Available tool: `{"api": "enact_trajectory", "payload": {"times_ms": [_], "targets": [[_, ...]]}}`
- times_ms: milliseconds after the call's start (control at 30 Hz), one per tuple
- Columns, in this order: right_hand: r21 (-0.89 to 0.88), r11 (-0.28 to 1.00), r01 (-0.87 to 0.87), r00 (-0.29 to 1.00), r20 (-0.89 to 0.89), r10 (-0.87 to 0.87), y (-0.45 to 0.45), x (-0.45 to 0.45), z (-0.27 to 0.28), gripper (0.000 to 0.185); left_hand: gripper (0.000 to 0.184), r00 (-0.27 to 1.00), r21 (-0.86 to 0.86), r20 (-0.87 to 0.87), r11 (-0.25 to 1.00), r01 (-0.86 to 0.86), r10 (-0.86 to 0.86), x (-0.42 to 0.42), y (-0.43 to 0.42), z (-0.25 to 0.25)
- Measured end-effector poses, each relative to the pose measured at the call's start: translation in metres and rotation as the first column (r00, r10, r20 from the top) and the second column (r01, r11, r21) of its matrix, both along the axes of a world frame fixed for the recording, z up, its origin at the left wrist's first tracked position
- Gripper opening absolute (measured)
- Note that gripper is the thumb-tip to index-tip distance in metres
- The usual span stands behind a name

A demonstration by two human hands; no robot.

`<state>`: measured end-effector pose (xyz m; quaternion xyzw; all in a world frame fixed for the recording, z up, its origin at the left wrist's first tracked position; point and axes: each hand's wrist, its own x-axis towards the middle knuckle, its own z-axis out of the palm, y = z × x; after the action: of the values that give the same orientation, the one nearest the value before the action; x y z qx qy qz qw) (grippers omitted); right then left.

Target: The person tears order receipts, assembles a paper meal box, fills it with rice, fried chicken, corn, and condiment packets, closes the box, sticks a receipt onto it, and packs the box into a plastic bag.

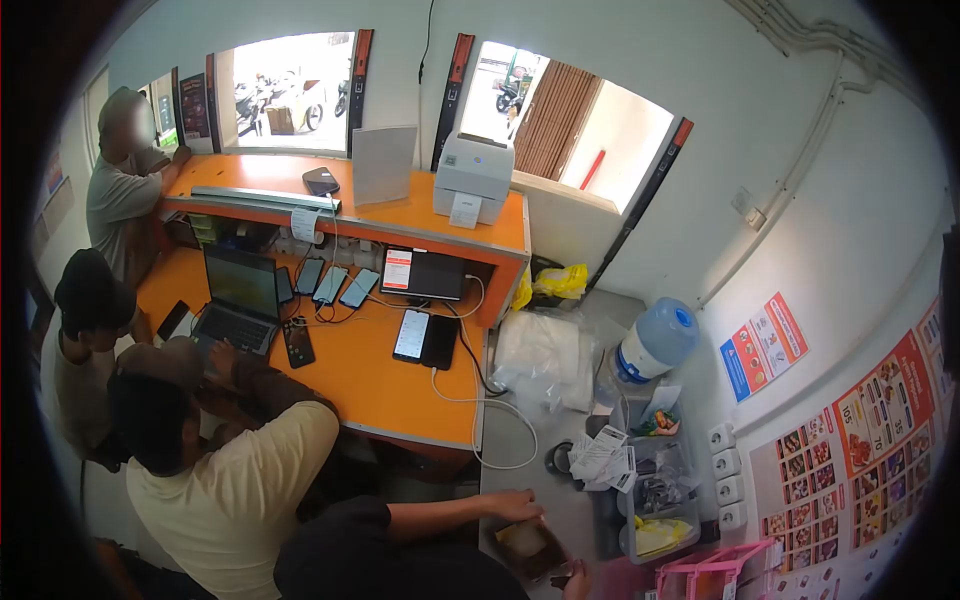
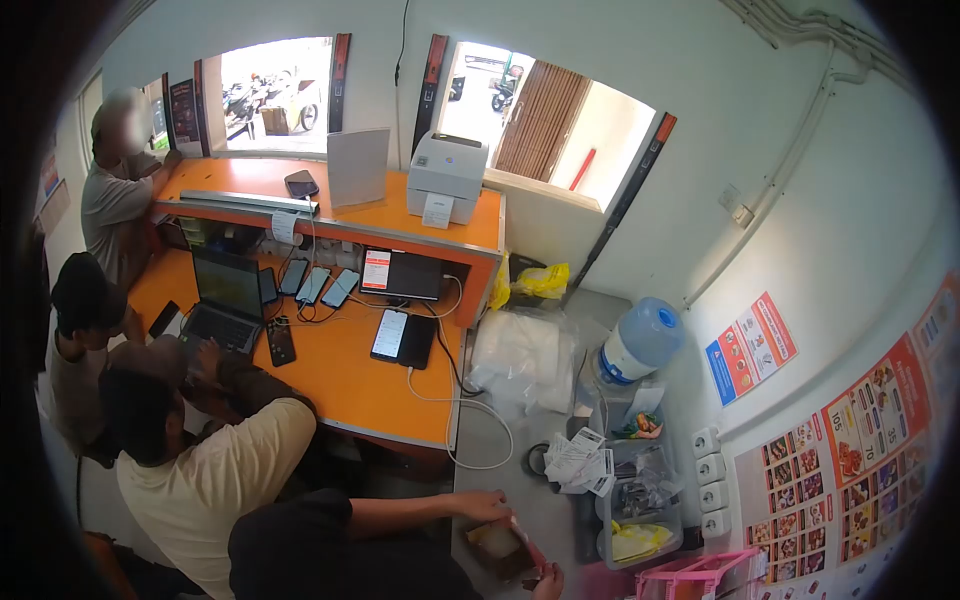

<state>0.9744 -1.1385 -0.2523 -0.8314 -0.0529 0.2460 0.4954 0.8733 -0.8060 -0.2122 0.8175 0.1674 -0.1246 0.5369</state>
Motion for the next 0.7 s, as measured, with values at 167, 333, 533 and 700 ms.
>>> {"api": "enact_trajectory", "payload": {"times_ms": [167,333,533,700], "targets": [[0.111,0.991,0.069,0.938,-0.346,-0.027,0.014,0.004,0.003,0.063,0.069,0.999,-0.013,-0.025,1.0,-0.02,0.02,0.001,-0.004,0.009],[0.21,0.958,0.196,0.902,-0.423,-0.092,0.02,-0.022,0.048,0.043,0.059,0.998,-0.317,0.068,0.948,0.004,0.019,0.007,-0.006,-0.046],[0.214,0.944,0.253,0.915,-0.37,-0.161,0.025,-0.027,0.048,0.046,0.058,0.936,-0.544,0.324,0.836,0.067,0.136,-0.025,-0.008,-0.053],[0.147,0.944,0.296,0.906,-0.357,-0.229,0.028,-0.029,0.047,0.045,0.055,0.899,-0.38,0.407,0.925,0.007,0.16,-0.04,-0.011,-0.036]]}}
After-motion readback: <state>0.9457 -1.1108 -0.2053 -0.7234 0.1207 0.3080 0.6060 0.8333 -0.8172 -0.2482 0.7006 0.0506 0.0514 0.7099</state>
